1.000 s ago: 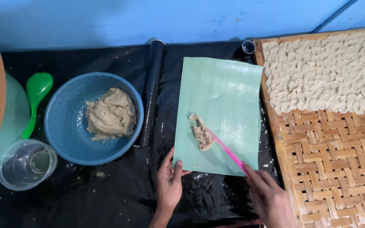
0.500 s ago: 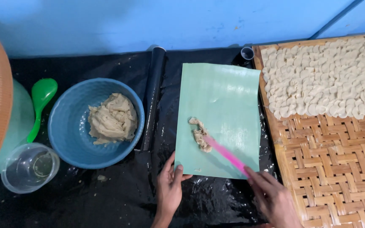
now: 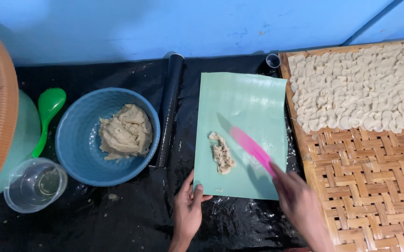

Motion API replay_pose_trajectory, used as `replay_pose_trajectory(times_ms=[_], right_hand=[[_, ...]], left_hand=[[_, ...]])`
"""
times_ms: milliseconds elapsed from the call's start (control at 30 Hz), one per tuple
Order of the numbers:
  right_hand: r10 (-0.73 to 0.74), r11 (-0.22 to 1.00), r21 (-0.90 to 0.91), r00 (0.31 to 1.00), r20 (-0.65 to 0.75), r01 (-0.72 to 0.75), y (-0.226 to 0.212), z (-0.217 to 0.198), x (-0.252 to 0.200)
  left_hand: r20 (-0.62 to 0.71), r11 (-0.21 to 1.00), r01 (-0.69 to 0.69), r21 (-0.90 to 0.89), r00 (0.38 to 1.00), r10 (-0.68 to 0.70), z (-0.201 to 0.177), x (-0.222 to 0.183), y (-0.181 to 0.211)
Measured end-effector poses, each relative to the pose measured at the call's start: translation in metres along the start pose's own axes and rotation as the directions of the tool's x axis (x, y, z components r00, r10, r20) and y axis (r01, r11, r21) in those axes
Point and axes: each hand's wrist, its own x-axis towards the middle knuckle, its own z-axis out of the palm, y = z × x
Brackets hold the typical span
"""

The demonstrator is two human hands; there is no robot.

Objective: Moving flattened dough pieces to a woven tray and flattening new dough with a rolling pin.

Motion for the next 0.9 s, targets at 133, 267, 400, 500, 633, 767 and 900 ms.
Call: replay_pose_trajectory(times_ms=[133, 267, 400, 500, 633, 767, 900], right_hand=[[-0.297, 0.953, 0.043, 0.952, -0.069, 0.300, 0.004, 0.009, 0.065], [-0.347, 0.938, 0.079, 0.925, 0.157, 0.339, -0.004, -0.003, 0.099], [-0.464, 0.885, 0.090, 0.847, 0.259, 0.457, -0.002, -0.022, 0.098], [-0.490, 0.866, 0.038, 0.830, 0.269, 0.499, 0.002, -0.030, 0.080], [-0.602, 0.780, -0.100, 0.784, 0.151, 0.618, 0.014, -0.023, 0.054], [-0.425, 0.901, -0.078, 0.905, 0.030, 0.426, 0.018, -0.023, 0.022], [-0.154, 0.987, 0.036, 0.984, -0.087, 0.158, 0.037, 0.004, -0.011]], left_hand=[[0.001, 1.000, 0.008, -0.018, 1.000, -0.008, -0.002, 0.003, -0.004], [0.023, 0.998, -0.050, -0.034, 0.998, 0.051, -0.003, 0.001, 0.000], [0.009, 0.998, -0.048, -0.030, 0.999, 0.048, -0.003, 0.002, -0.003], [-0.009, 1.000, 0.026, -0.012, 1.000, -0.026, -0.002, 0.003, 0.001], [0.015, 1.000, -0.027, -0.002, 1.000, 0.027, -0.003, 0.005, -0.001], [-0.020, 1.000, -0.004, 0.012, 1.000, 0.004, -0.002, 0.005, -0.001], [-0.085, 0.949, 0.111, 0.294, 0.992, -0.090, -0.002, 0.000, 0.015]])
